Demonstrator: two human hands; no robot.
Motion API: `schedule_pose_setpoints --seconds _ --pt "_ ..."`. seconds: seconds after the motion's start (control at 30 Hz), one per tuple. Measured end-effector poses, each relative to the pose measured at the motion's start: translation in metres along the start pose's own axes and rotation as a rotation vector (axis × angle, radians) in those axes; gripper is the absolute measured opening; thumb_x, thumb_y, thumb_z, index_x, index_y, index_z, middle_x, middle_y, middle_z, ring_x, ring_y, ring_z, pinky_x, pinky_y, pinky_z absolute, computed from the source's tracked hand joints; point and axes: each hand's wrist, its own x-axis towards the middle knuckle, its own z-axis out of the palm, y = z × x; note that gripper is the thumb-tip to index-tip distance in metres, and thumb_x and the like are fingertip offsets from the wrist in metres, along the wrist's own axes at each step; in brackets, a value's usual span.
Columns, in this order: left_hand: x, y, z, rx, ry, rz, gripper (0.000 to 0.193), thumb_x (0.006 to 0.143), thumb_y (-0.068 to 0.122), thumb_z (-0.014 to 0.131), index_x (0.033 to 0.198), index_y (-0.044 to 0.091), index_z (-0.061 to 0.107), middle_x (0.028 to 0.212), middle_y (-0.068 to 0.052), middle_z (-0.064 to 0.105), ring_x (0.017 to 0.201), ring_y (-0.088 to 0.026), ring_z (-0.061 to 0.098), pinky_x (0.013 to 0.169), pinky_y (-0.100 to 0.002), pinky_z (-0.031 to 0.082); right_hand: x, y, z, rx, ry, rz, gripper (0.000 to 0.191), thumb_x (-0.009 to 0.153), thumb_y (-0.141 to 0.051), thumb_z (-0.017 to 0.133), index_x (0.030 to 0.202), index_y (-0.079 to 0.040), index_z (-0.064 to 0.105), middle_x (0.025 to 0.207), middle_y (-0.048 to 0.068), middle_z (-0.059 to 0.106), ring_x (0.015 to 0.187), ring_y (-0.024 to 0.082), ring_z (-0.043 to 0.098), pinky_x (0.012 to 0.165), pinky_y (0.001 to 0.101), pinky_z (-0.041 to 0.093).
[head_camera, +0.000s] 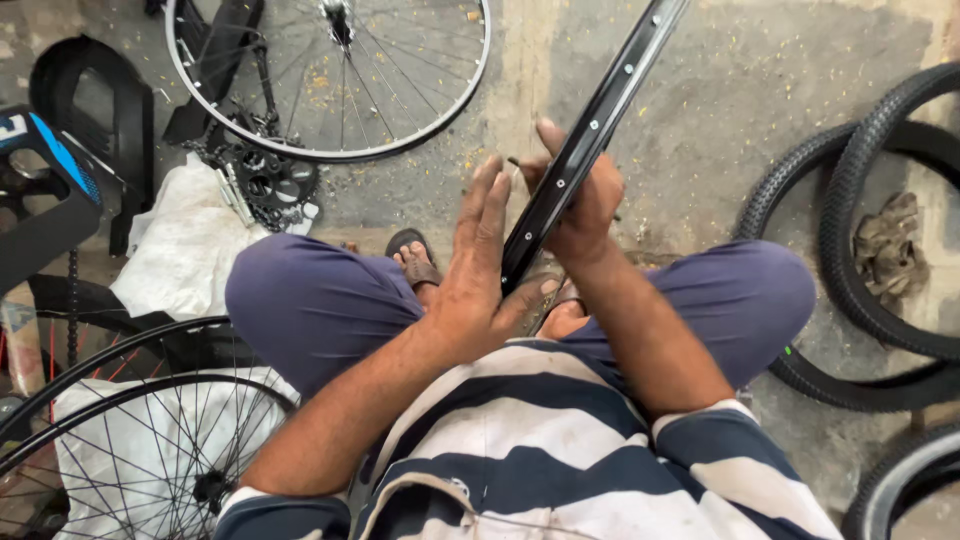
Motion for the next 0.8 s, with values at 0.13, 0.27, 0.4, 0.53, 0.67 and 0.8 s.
schedule_pose_setpoints --seconds 0.13,0.27,0.4,0.53,0.67,0.8 --pt "0.0 -0.002 -0.004 -0.012 0.016 -0.029 0.108 0.094 0.025 0.079 0.166 0.005 0.002 0.174 -0.028 0.006 0.165 -0.046 0.009 0.135 -0.054 0.016 0.008 0.015 -0.012 0.5 -0.376 0.378 0.035 0.093 0.006 0.074 0.127 0.001 0.067 0.117 0.008 0.072 0.094 0.01 0.068 0.079 0.0271 0.057" --pt "0.0 -0.004 -0.004 -0.037 0.024 -0.043 0.108 0.092 0.022 0.079 0.166 0.004 0.003 0.174 -0.028 0.009 0.165 -0.045 0.012 0.135 -0.052 0.018 0.032 0.036 -0.053 1.176 -0.761 0.772 0.042 0.086 0.007 0.067 0.127 -0.001 0.067 0.131 0.007 0.071 0.097 0.012 0.071 0.084 0.0282 0.059" --pt "-0.001 -0.003 -0.004 -0.034 0.038 -0.057 0.107 0.092 0.021 0.078 0.166 0.003 0.004 0.174 -0.028 0.014 0.164 -0.045 0.015 0.135 -0.051 0.017 0.023 0.017 -0.045 0.634 -0.42 0.678 0.04 0.082 0.009 0.075 0.119 0.0 0.067 0.105 0.005 0.073 0.096 0.011 0.071 0.083 0.03 0.061" --pt "0.0 -0.002 -0.004 -0.016 0.04 -0.077 0.104 0.092 0.02 0.077 0.165 0.001 0.006 0.172 -0.028 0.018 0.163 -0.045 0.018 0.134 -0.05 0.019 0.002 -0.01 -0.009 0.13 -0.009 0.317 0.031 0.085 0.003 0.088 0.1 -0.002 0.061 0.089 0.006 0.072 0.082 0.012 0.072 0.074 0.0293 0.058" --pt "-0.012 -0.01 -0.002 -0.146 0.037 -0.185 0.099 0.091 0.018 0.077 0.165 -0.001 0.014 0.166 -0.027 0.031 0.158 -0.041 0.034 0.13 -0.046 0.03 -0.003 -0.009 -0.007 0.039 0.072 0.172 0.041 0.08 -0.002 0.097 0.093 -0.003 0.059 0.087 0.008 0.07 0.079 0.013 0.068 0.072 0.029 0.054" --pt "-0.045 -0.023 -0.004 -0.216 -0.005 -0.095 0.092 0.088 0.015 0.078 0.16 -0.002 0.023 0.157 -0.028 0.044 0.149 -0.038 0.046 0.123 -0.043 0.036 0.006 0.013 -0.024 0.858 -0.157 0.485 0.024 0.094 0.001 0.077 0.113 -0.002 0.063 0.114 0.011 0.072 0.104 0.018 0.07 0.096 0.0348 0.059"
